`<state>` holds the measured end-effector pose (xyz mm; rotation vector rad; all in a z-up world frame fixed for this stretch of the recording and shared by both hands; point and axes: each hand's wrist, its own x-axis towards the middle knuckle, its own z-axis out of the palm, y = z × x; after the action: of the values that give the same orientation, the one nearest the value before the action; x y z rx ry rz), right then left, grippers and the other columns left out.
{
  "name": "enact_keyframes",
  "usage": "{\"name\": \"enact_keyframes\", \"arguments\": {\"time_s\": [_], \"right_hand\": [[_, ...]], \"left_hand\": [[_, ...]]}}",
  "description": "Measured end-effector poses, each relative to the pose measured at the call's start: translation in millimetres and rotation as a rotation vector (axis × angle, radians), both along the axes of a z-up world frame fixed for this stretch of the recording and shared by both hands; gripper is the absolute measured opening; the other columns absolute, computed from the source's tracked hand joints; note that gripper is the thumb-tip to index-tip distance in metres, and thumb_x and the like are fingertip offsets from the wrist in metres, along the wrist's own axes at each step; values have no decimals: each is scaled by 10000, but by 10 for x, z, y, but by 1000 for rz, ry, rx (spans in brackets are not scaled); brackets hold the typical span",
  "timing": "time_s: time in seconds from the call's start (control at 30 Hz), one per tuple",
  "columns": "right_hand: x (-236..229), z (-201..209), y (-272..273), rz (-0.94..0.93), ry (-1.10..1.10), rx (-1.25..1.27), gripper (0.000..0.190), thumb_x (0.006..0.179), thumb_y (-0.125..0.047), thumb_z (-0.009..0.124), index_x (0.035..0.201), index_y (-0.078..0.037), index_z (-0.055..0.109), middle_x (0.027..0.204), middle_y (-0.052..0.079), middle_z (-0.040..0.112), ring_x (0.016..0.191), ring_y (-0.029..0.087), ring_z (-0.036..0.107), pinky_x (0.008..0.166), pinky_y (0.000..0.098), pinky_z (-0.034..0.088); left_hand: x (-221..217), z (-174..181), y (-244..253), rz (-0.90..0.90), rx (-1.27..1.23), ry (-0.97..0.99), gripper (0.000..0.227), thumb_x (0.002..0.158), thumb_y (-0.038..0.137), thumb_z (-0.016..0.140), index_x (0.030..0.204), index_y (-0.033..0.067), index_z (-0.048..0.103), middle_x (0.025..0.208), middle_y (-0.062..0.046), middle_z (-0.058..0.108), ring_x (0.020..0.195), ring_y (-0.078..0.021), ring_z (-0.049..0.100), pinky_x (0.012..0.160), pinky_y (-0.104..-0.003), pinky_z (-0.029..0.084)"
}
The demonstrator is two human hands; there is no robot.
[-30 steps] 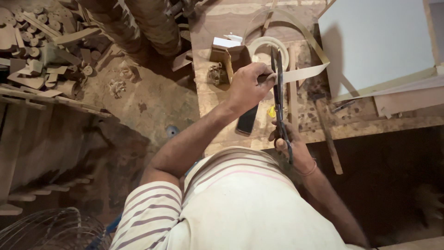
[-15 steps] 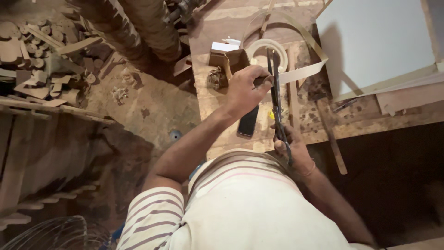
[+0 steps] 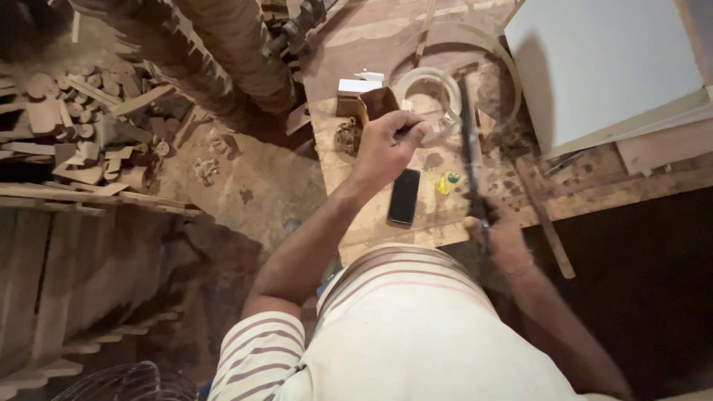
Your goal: The person applies glue to a wooden strip and attaches it to the edge of a white cabinet door. They use a hammer to tap the strip into place, then measure and cut a flexible wooden trim with scissors. The person applies glue to the trim and fits it along the door edge.
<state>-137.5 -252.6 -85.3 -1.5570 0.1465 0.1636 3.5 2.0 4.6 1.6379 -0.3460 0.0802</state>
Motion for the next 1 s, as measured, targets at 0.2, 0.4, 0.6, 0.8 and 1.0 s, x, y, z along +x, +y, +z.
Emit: {"name": "enact_keyframes", "arguments": {"time_s": [0.2,0.4,0.6,0.8,1.0], "right_hand": [[-117,-96,-420,-110,-193,-77,424,942,-173,746,1310,-19,602,1051,-30,673,840,54,639,706,221,540],[-533,-433,-644,-314,133,-482,267,928,-192,750,1121,-23,676,745,-19,608,593,83,524,507,265,425],[-728,-1098,-747,-462,329,-592,446,861,-323,906,980,28,657,742,28,567,618,111,479,534,303,425],[-497,-1910,-1129,-327,253,-1017,543,739,-433,912,1004,-2,714,906,198,726,844,352,701,766,442,548],[56,-2279,-1459,-212,385,-1239,401,904,-404,771,1043,-29,739,1009,250,720,971,453,673,847,529,540]], "left_hand": [[67,-32,292,-2,-112,178,131,1034,145,675,1083,39,734,979,-48,740,819,-94,682,698,-252,594],[308,6,1249,216,-283,-153,45,1076,88,716,1060,46,713,1003,7,695,874,-72,623,796,-234,529],[177,241,2018,309,-474,-63,145,1077,175,815,1047,61,731,962,-100,731,732,-154,687,625,-297,592],[56,114,2118,405,-574,6,108,1130,93,737,1114,-9,703,954,-122,690,805,-208,685,721,-330,589],[-182,-225,2047,383,-653,106,158,1042,22,654,1196,22,690,1030,-111,730,835,-202,708,758,-338,594]]}}
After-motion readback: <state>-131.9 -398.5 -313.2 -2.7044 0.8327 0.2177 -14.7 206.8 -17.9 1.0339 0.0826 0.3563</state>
